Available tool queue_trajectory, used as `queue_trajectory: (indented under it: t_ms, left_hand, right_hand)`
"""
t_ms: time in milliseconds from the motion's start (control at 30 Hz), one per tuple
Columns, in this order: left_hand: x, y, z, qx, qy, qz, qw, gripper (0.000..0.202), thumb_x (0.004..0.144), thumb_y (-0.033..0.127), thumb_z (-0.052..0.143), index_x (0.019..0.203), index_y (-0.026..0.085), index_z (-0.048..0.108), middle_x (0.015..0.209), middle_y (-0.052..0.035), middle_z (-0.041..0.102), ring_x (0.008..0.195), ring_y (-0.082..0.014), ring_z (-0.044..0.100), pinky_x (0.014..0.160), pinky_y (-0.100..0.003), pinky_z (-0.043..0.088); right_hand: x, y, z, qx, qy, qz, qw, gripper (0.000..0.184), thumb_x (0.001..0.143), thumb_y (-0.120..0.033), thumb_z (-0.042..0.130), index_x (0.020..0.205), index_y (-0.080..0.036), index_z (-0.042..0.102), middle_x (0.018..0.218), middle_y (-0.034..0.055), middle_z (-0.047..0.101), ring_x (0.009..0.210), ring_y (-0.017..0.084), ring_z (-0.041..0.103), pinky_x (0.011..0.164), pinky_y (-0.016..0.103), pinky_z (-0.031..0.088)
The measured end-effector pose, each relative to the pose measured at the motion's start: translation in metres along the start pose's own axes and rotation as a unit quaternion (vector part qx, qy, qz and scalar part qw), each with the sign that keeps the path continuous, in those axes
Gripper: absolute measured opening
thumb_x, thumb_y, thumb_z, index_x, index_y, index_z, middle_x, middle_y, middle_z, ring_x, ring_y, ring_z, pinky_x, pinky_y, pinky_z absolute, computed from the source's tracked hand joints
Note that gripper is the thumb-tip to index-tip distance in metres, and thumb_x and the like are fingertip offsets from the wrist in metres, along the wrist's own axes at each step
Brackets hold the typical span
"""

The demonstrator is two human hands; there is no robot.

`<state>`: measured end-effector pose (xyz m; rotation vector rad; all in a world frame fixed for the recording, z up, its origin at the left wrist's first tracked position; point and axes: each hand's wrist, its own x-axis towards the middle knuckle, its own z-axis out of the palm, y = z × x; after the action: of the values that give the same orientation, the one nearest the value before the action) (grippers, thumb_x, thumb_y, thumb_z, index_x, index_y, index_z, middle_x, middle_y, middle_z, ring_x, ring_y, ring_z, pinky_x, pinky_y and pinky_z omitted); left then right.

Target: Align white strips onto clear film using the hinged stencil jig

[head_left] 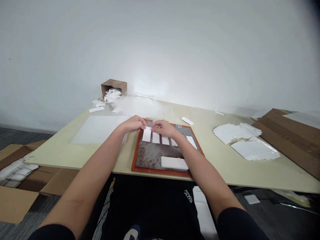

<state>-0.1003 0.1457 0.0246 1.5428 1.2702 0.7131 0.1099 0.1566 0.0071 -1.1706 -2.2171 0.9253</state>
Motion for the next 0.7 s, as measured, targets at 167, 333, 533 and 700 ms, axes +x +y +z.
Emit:
queue_trajectory:
  t_ms: [167, 333, 533, 700]
  left_hand:
    - [0.0, -0.0002, 0.0001, 0.0, 0.006, -0.007, 1.0, 0.006, 0.051, 0.014, 0.071, 0.056, 0.017, 0.071, 0.047, 0.001, 0.059, 0.039, -0.0107, 0.048, 0.041, -0.024, 0.033]
    - [0.0015, -0.0022, -0.0003, 0.006, 0.008, -0.012, 1.0, 0.006, 0.052, 0.014, 0.072, 0.057, 0.017, 0.071, 0.047, 0.0009, 0.058, 0.039, -0.0107, 0.048, 0.042, -0.024, 0.033]
    - [0.005, -0.0065, -0.0008, 0.02, 0.004, -0.012, 1.0, 0.006, 0.053, 0.015, 0.07, 0.059, 0.016, 0.07, 0.05, 0.0007, 0.059, 0.042, -0.0108, 0.05, 0.045, -0.024, 0.035]
    - [0.0038, -0.0051, -0.0012, 0.046, 0.001, -0.003, 0.999, 0.008, 0.054, 0.017, 0.069, 0.061, 0.016, 0.071, 0.049, 0.0017, 0.058, 0.044, -0.0103, 0.048, 0.047, -0.024, 0.035]
  right_hand:
    - [-0.0003, -0.0004, 0.0, -0.003, -0.002, 0.003, 1.0, 0.029, 0.075, -0.043, 0.067, 0.09, -0.019, 0.071, 0.075, -0.0013, 0.06, 0.068, 0.012, 0.052, 0.068, 0.026, 0.041]
    - [-0.0001, -0.0004, 0.0001, -0.005, -0.003, 0.001, 1.0, 0.029, 0.075, -0.043, 0.066, 0.089, -0.019, 0.072, 0.076, -0.0008, 0.06, 0.069, 0.013, 0.053, 0.068, 0.027, 0.041]
    - [-0.0005, 0.0004, 0.0006, -0.009, -0.005, 0.002, 1.0, 0.027, 0.076, -0.042, 0.066, 0.088, -0.019, 0.072, 0.075, -0.001, 0.06, 0.069, 0.013, 0.052, 0.068, 0.027, 0.041]
    - [-0.0003, 0.0001, 0.0009, -0.01, -0.006, 0.001, 1.0, 0.027, 0.076, -0.042, 0.066, 0.088, -0.019, 0.072, 0.075, -0.001, 0.06, 0.069, 0.013, 0.053, 0.068, 0.027, 0.042]
